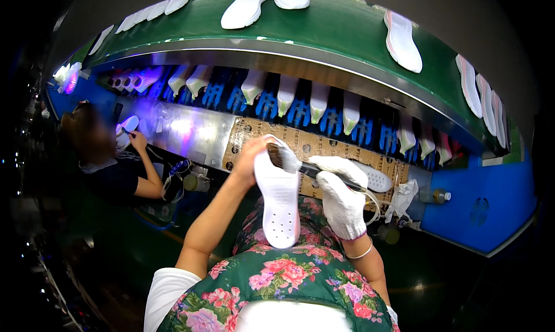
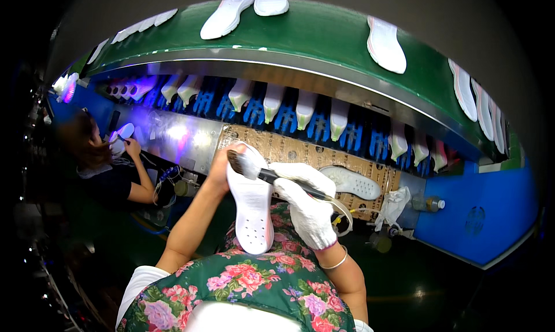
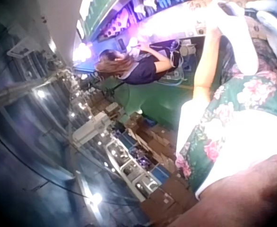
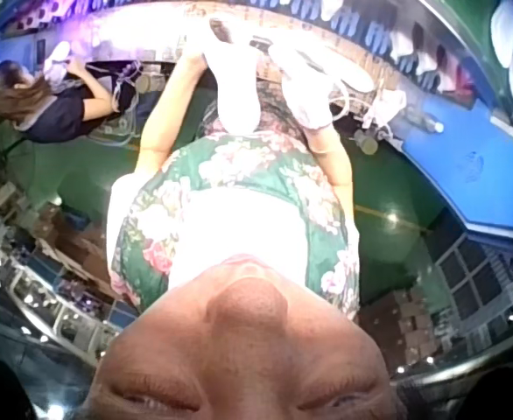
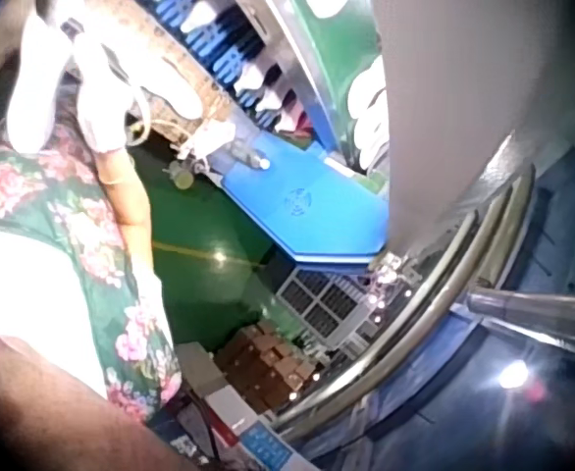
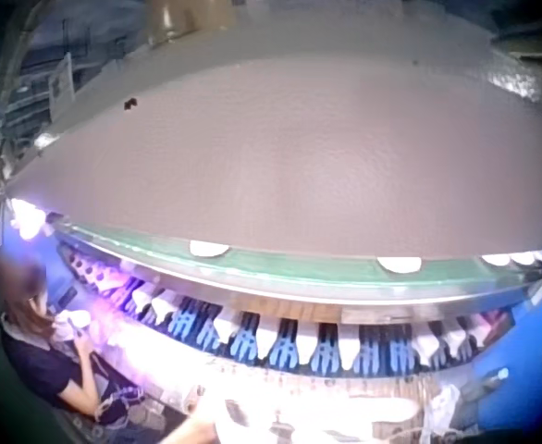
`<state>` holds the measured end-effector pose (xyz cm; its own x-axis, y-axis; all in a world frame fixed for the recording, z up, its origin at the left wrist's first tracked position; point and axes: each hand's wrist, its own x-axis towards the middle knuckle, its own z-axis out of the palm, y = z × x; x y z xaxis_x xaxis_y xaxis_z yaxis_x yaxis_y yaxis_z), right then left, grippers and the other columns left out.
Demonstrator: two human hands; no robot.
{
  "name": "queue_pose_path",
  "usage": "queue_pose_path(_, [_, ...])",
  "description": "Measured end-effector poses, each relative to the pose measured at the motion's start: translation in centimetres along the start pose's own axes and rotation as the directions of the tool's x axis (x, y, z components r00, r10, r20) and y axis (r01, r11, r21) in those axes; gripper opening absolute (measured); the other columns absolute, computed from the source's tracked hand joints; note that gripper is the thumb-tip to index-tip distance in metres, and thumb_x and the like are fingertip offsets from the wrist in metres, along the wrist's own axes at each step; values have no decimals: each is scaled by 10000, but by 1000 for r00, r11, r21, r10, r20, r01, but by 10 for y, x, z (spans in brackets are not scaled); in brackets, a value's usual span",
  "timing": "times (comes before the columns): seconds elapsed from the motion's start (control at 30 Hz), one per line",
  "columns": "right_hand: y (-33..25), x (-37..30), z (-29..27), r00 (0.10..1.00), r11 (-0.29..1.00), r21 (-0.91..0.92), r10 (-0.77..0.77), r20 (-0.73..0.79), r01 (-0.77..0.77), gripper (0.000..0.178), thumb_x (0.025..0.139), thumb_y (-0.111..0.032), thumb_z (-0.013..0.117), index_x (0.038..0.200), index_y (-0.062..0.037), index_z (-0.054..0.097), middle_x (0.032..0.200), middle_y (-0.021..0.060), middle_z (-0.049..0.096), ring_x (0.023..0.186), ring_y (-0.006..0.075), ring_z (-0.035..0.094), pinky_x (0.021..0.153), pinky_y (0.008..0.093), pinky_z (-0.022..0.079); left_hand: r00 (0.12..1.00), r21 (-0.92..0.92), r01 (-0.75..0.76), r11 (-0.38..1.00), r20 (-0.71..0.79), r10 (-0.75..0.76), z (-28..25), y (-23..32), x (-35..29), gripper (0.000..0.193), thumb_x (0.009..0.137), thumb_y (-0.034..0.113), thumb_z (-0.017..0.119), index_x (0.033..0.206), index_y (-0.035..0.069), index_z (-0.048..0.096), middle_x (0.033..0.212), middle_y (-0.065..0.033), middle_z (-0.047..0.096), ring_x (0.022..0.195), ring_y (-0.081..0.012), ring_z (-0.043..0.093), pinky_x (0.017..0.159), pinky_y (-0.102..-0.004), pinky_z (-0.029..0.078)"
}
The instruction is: The person applies adhesive to shoe soles using a brush applicator, coating the surfaces of each sole before placing it onto the overhead conveyor belt.
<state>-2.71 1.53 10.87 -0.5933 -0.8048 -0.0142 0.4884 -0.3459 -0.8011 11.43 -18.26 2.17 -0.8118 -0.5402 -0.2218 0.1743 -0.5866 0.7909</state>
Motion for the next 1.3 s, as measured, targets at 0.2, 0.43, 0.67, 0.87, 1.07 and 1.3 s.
queue_pose_path(0.2, [3,3,-13,984,897,-406,-143,107,175,209,847,3,779,1051,2,737,1014,72,730,896,135,687,789,281,559,939,-453,343,823,133,-318,26,-61,-58,1059,893,859,243,1495,5,414,1384,-239,574,1292,-375,568,1121,-523,418])
queue_pose_path(0.43, [0,11,-20,931,720,-591,-303,203,363,263,804,-32,809,1061,-32,753,957,82,752,806,156,700,729,296,560,902,-572,410,711,367,-225,49,-46,-45,1266,774,962,22,1464,-10,448,1272,-256,626,1181,-420,633,1014,-545,504])
queue_pose_path(0.67, [-8,36,-7,754,338,-723,-539,376,602,232,763,-10,815,986,-33,757,965,125,752,840,264,713,760,344,557,990,-220,118,968,103,-97,90,-32,-29,981,935,827,137,1601,115,236,1570,-122,403,1415,-307,434,1173,-471,365])
queue_pose_path(0.87, [4,31,-4,653,75,-745,-545,526,663,301,727,33,788,1011,-61,755,937,111,742,822,297,708,750,371,549,984,-70,148,986,106,-140,89,-47,-31,1035,913,848,131,1603,82,218,1586,-139,378,1444,-290,404,1193,-436,340])
queue_pose_path(1.07, [3,25,-3,825,570,-602,-453,337,559,197,770,22,791,959,-18,751,978,115,758,857,227,713,770,336,557,998,-192,46,980,61,-35,80,-39,-29,1049,883,871,108,1547,86,312,1458,-147,512,1326,-283,543,1098,-453,478])
queue_pose_path(1.3, [10,24,10,706,261,-669,-414,574,696,270,742,-19,793,997,-106,770,953,93,743,826,280,701,735,355,545,994,-110,81,991,84,-72,61,-31,-26,1012,911,841,106,1584,100,257,1529,-149,445,1393,-281,465,1164,-447,395])
